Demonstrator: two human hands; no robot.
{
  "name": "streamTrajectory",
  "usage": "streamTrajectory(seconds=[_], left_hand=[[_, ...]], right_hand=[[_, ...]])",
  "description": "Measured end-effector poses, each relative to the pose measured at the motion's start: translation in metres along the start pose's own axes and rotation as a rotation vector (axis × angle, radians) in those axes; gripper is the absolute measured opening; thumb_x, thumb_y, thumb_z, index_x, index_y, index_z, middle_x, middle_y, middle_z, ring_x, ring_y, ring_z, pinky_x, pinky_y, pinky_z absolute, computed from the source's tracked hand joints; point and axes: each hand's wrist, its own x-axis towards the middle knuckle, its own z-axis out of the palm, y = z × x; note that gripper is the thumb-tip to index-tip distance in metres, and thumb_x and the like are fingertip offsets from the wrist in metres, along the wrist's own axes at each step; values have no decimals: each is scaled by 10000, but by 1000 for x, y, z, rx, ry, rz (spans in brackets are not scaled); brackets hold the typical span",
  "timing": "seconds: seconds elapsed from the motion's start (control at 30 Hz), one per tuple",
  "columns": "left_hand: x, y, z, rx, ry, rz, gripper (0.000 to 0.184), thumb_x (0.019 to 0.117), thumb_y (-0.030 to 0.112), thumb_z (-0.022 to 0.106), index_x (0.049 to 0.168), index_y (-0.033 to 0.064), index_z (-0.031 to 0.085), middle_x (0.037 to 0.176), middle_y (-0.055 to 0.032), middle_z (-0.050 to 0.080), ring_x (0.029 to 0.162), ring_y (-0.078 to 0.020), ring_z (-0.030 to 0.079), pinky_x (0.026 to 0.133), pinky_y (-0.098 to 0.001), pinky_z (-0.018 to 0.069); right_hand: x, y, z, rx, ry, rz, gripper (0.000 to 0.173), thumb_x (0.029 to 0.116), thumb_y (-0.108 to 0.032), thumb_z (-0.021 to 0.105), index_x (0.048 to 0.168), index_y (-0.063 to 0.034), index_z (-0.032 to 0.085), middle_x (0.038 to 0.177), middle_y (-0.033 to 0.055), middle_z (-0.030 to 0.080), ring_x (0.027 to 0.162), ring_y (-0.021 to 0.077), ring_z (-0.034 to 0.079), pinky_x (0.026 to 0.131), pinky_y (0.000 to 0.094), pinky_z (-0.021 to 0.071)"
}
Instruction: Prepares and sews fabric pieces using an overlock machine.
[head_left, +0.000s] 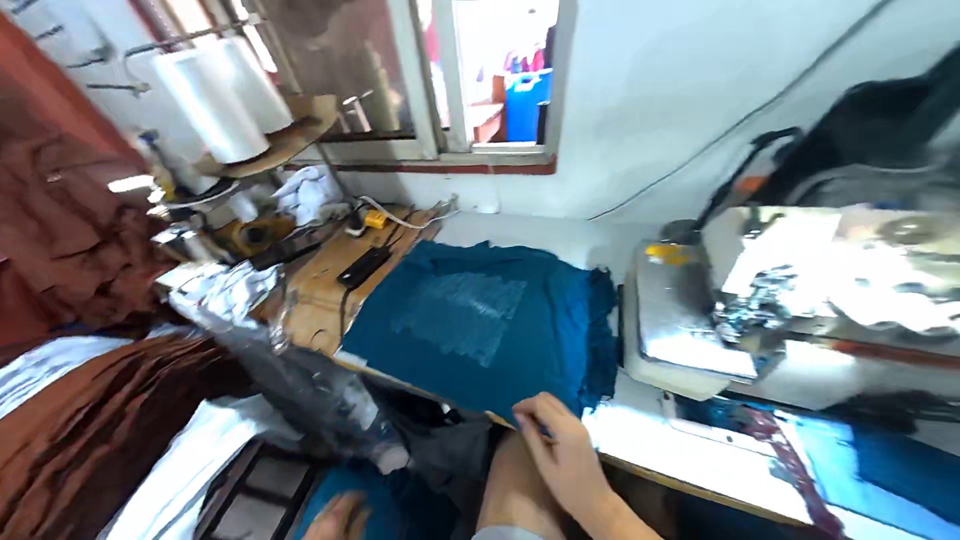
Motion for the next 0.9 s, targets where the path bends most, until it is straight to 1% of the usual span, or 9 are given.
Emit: streamTrajectory(seconds=[0.07,0.13,0.23,0.3,0.4,0.53,0.7,0.77,0.9], left_hand=[[50,68,9,-148,196,346,197,977,121,629,1064,-34,715,1010,-190,715,888,-316,713,813,-505,593],[85,141,26,-298,174,631,151,957,142,649,991,9,713,957,-114,701,853,-205,692,784,-383,598],[105,222,46,-200,-161,705,302,959,289,689,1084,14,690,1133,-176,655,1094,-313,633,970,-448,527],[110,247,51,-51,-294,626,308,944,245,688,1127,-3,684,1239,-228,597,1216,-394,551,1055,-490,455],[117,248,49,-26,-327,612,215,970,136,597,1091,3,714,1241,-224,598,1210,-369,559,1058,-464,454],[129,230,44,-198,-345,706,173,928,106,596,980,16,734,1194,-188,637,1108,-252,624,955,-367,523],[156,207,42,-544,-408,720,194,949,107,551,968,13,719,1117,-75,700,1009,-94,660,885,-275,551],[166,208,38,-645,-304,617,205,973,130,507,990,38,689,1044,-28,705,952,-78,653,861,-286,541],[176,228,14,-706,-101,579,207,1020,171,456,957,92,636,834,5,627,749,-80,593,668,-255,495]], right_hand=[[3,27,-26,-67,173,114,261,973,-56,513,1150,1,696,1022,118,704,940,200,695,855,352,592],[-1,53,-42,-42,242,226,344,935,-28,459,1215,10,655,1069,125,705,982,187,701,889,353,587],[-5,67,-55,91,219,329,352,926,-23,420,1176,42,659,1093,140,715,1031,195,695,938,360,565],[-7,66,-57,115,187,332,333,923,-2,431,1121,41,695,1100,141,716,1047,199,685,951,359,554],[-7,65,-54,78,182,291,322,904,14,454,1062,-7,734,1108,111,711,1015,166,675,905,308,556],[-5,64,-50,79,196,283,311,907,6,468,1064,-14,736,1093,100,709,957,130,670,864,269,557],[-4,62,-53,73,47,276,408,959,-23,465,1279,-102,706,1230,145,665,1103,208,655,952,359,557],[-2,58,-53,-1,9,261,397,940,-8,482,1237,-106,726,1249,169,656,1152,267,639,984,408,540],[-1,54,-51,-50,-4,211,602,925,7,490,1464,-244,586,1369,223,569,1229,332,603,1008,471,535]])
